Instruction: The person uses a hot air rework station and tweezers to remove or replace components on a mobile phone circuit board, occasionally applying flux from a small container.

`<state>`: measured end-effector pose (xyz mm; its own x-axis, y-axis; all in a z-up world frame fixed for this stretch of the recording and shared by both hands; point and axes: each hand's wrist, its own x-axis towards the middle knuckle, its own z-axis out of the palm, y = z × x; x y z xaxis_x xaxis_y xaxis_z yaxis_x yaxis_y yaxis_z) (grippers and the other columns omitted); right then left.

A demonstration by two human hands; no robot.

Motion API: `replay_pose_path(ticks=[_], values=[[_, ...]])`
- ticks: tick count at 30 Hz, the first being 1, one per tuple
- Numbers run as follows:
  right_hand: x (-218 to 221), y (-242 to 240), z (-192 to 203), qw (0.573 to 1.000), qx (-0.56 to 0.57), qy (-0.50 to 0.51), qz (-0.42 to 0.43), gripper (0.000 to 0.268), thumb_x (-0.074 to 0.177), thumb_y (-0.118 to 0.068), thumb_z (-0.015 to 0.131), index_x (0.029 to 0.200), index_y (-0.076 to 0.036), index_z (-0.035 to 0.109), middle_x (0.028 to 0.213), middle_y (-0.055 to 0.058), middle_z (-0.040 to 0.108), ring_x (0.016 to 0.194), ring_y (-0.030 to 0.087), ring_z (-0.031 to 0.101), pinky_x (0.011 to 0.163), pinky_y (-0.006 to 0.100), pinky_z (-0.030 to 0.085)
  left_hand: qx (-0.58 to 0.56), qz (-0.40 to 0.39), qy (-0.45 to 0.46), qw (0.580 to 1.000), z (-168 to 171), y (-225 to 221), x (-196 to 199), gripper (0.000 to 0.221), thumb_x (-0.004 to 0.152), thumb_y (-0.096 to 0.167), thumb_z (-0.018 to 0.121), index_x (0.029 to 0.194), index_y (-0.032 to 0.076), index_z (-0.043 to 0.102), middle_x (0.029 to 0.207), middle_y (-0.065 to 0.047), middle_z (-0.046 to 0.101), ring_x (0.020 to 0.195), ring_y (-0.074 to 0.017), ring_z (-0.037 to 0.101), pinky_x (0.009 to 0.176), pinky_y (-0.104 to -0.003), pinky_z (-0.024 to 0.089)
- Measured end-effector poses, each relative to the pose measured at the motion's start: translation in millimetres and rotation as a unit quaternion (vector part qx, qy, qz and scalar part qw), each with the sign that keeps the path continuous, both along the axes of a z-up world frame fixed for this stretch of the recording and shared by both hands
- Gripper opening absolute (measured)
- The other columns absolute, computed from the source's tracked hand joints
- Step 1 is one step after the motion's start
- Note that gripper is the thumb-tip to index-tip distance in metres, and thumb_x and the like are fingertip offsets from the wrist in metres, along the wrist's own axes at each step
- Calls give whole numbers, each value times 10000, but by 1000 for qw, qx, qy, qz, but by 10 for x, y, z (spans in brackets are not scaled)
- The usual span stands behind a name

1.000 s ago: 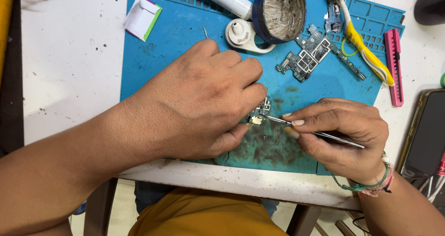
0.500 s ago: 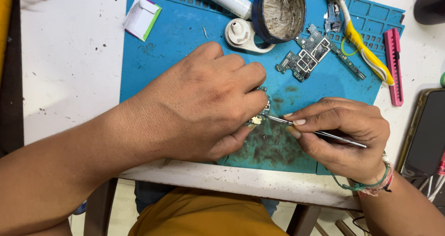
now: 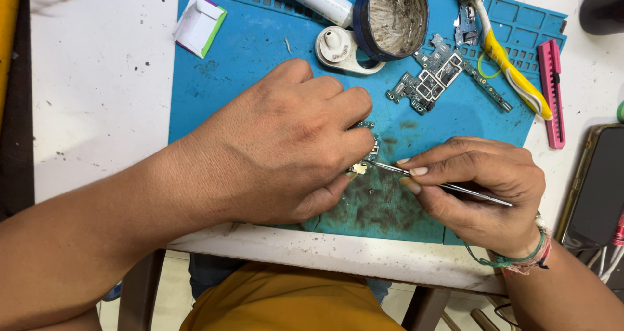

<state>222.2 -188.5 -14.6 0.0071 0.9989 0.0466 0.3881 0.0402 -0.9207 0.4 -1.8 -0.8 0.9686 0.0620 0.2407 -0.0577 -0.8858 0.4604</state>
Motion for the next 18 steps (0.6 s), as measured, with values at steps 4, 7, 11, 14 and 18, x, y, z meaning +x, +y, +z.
replay_pose_path(ticks=[4,7,11,14,18], values=[[1,2,-1,1000,-1,0,-1,103,843,29,745,941,9,717,975,171,765,775,154,767,680,225,616,-1,1,-6,1000,5,2,-4,259,754,282,825,797,93,653,867,-55,554,772,-199,573,660,-400,423],[0,2,-2,1000,0,1,-1,105,845,30,745,943,10,715,974,171,763,776,152,766,681,224,615,-1,1,-6,1000,3,1,-5,257,757,281,825,799,94,654,867,-54,554,772,-199,573,660,-399,422],[-2,3,0,1000,3,-3,-1,101,849,31,746,942,8,713,976,170,762,781,153,766,686,224,615,0,2,-5,1000,4,0,-4,258,758,285,824,801,95,654,867,-52,554,772,-198,573,662,-398,420],[-4,1,0,1000,-2,0,-3,100,848,31,744,941,10,714,973,170,764,775,152,766,683,225,617,1,2,-6,1000,5,1,-4,257,759,284,824,802,96,654,866,-52,553,772,-198,572,662,-399,420],[-1,1,-2,1000,3,0,-1,102,848,29,744,943,9,714,977,171,762,788,157,769,694,227,619,2,3,-5,1000,6,-1,-4,255,761,284,823,801,98,653,866,-50,553,772,-198,571,661,-398,419]])
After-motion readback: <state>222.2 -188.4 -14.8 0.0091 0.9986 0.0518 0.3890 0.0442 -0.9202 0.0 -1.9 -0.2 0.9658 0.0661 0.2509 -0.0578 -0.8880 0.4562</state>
